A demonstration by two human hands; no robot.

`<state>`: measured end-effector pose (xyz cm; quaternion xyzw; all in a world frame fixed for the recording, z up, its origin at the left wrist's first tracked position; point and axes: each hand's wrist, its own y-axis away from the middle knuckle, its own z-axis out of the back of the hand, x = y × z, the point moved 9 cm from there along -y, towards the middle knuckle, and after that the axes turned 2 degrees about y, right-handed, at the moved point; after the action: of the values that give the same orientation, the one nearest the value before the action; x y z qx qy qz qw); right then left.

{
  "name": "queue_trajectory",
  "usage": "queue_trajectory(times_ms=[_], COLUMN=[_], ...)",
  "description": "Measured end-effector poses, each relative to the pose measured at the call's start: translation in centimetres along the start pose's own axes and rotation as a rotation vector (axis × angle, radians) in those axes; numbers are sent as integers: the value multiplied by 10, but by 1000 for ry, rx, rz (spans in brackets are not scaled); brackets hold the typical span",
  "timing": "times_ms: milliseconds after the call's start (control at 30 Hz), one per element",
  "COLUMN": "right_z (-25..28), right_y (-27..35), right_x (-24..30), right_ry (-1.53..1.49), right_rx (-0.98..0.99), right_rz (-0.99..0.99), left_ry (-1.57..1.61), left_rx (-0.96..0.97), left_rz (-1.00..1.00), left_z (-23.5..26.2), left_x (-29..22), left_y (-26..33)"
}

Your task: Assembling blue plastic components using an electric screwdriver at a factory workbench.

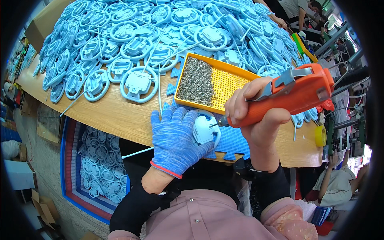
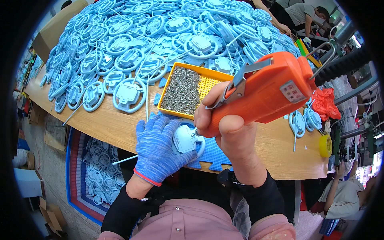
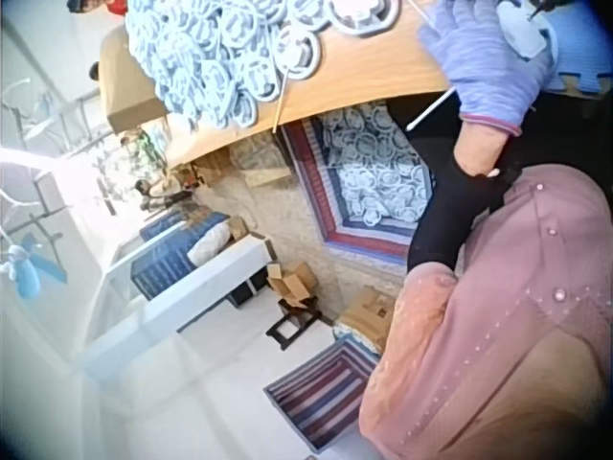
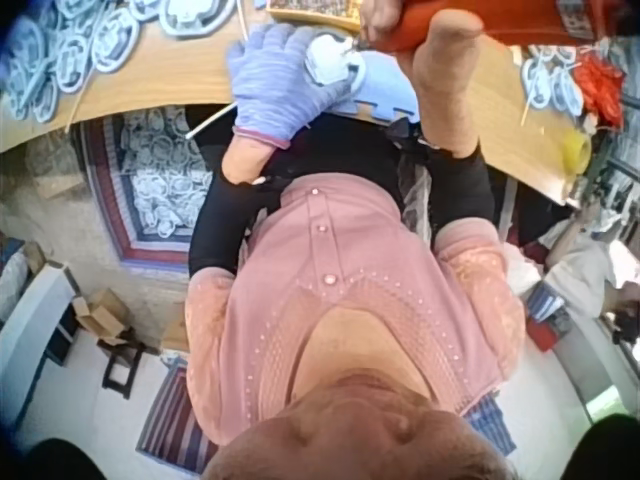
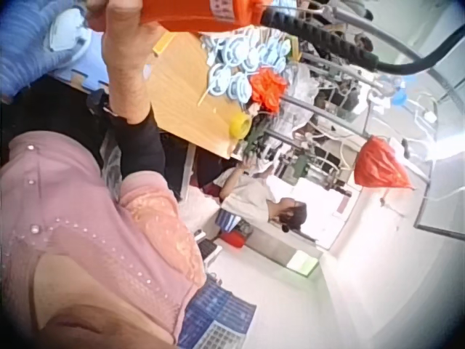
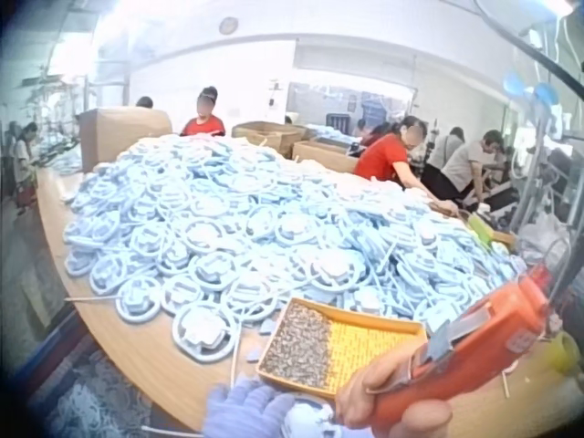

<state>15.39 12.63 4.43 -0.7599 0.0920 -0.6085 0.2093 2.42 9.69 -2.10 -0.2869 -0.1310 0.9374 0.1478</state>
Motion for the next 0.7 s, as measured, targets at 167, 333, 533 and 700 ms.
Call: queue_trajectory(times_ms=[167,333,533,700], right_z=[-8,-16,-19,-15], right_y=[1,-1,-4,-8], right_x=[-1,-4,-12,-8], right_ry=[-12,23,8,-116], right_rx=[49,84,92,127], right_rz=[-17,-59,-99,-126], left_ry=[-11,-16,-5,-9], left_rx=[-4,3,91,57], left_rz=[-3,4,33,52], left_z=[0,1,1,11], left_x=[2,1,0,9], left_y=[2,0,-6,11])
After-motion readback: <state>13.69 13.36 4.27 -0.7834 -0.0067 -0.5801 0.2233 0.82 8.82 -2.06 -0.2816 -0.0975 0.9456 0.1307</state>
